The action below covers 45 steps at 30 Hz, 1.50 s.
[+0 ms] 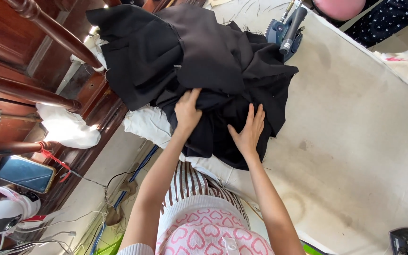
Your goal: Untying a bundle of black fabric pieces, cutting the binding strip with scissors, and sorting the pieces on a work table.
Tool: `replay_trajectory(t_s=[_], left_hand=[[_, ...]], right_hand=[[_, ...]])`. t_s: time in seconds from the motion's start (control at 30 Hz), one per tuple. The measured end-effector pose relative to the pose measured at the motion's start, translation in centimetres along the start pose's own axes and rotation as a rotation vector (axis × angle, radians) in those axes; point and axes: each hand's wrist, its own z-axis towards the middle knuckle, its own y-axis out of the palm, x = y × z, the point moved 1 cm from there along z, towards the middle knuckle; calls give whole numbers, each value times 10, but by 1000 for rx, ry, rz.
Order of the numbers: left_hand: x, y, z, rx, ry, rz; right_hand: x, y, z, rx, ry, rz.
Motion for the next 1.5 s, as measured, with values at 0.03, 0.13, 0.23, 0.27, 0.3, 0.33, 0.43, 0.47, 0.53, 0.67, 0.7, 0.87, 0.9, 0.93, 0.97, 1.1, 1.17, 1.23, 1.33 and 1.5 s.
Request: replay_trajectory(t_s=[0.03,0.13,0.23,0.27,0.3,0.33,0.43,0.47,0.53,0.67,0.7,0.87,0.9,0.93,0.97,1.1,1.17,1.23,1.33,1.5], left_hand=[[9,-17,9,-2,0,0],[27,-59,22,34,-64,-269],[31,-79,21,84,-36,-357],[29,-82,22,93,-3,-403],[26,-85,25,102,30,-450],[25,-91,28,94,41,-451],[30,-114,44,84,107,-540],[36,-128,55,123,176,-623],[45,-152,75,142,254,-717],[62,-190,106,149,369,-859],[67,-199,114,149,398,-897],[74,-241,135,16,429,-958],[76,-249,137,-2,414,-941],[70,-246,140,-4,412,-948],[64,-243,143,-49,389,-872],[54,-205,169,-231,267,-751],[51,-166,169,-247,269,-504],[49,-130,153,-256,262,-258],[64,-100,115,75,467,-89],[115,-73,33,-283,444,-206]], right_hand=[[1,7,0,0,2,0],[5,25,2,55,46,-11],[6,40,20,134,123,27],[8,47,29,203,150,22],[9,53,39,272,177,18],[11,55,45,280,186,20],[13,50,62,321,150,136],[10,40,65,444,98,297],[7,15,69,582,56,450],[-35,-65,63,758,-90,342],[-57,-91,61,813,-124,283],[-91,-168,16,979,-210,23],[-109,-183,10,1027,-276,-41],[-118,-194,10,1026,-276,-48],[-129,-205,11,982,-376,-170],[-147,-222,38,639,-451,-521],[-117,-201,61,533,-411,-486],[-84,-173,72,421,-378,-452],[-48,-128,70,364,-300,-533],[-45,-88,49,253,-22,9]])
